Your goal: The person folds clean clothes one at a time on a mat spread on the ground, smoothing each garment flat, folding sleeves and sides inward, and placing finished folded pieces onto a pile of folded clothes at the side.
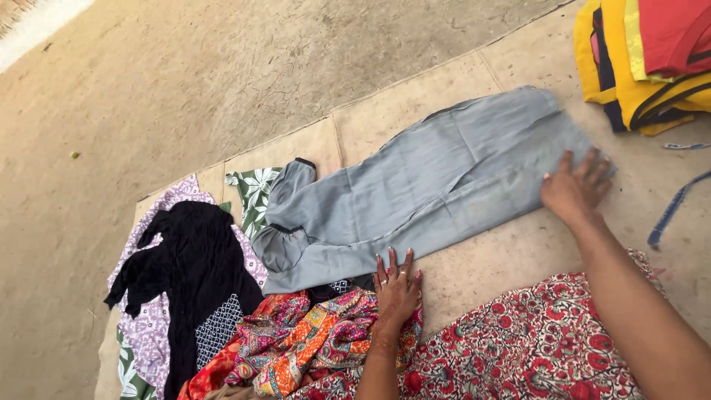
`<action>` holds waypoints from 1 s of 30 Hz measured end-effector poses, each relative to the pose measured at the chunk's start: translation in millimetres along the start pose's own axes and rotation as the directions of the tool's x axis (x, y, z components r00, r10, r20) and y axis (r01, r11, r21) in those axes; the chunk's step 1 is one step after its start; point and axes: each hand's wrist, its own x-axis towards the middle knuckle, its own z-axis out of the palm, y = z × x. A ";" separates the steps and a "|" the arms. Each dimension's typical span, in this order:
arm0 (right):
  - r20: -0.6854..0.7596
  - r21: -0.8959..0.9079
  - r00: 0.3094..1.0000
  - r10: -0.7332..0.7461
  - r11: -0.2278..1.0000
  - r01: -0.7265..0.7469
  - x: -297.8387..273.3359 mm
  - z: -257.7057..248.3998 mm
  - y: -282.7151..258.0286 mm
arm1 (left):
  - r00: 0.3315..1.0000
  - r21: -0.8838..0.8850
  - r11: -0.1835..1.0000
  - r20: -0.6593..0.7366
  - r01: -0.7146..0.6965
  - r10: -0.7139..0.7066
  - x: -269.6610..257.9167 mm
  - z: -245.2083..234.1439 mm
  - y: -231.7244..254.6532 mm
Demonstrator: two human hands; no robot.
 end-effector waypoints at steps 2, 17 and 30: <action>0.048 0.054 0.992 0.117 0.991 -0.120 3.3 -8.1 2.9 | 1.000 0.026 1.000 -0.013 0.001 -0.001 -0.9 -0.6 0.8; -0.249 -0.062 0.958 0.145 0.984 -0.165 -6.7 -3.3 87.0 | 0.997 0.138 0.989 0.063 -0.055 0.047 -22.3 -22.3 22.9; -0.131 -0.313 0.935 -0.328 0.909 0.275 -76.9 -11.2 -15.5 | 0.944 0.089 0.989 -0.301 -0.115 0.137 -43.5 -54.7 -28.9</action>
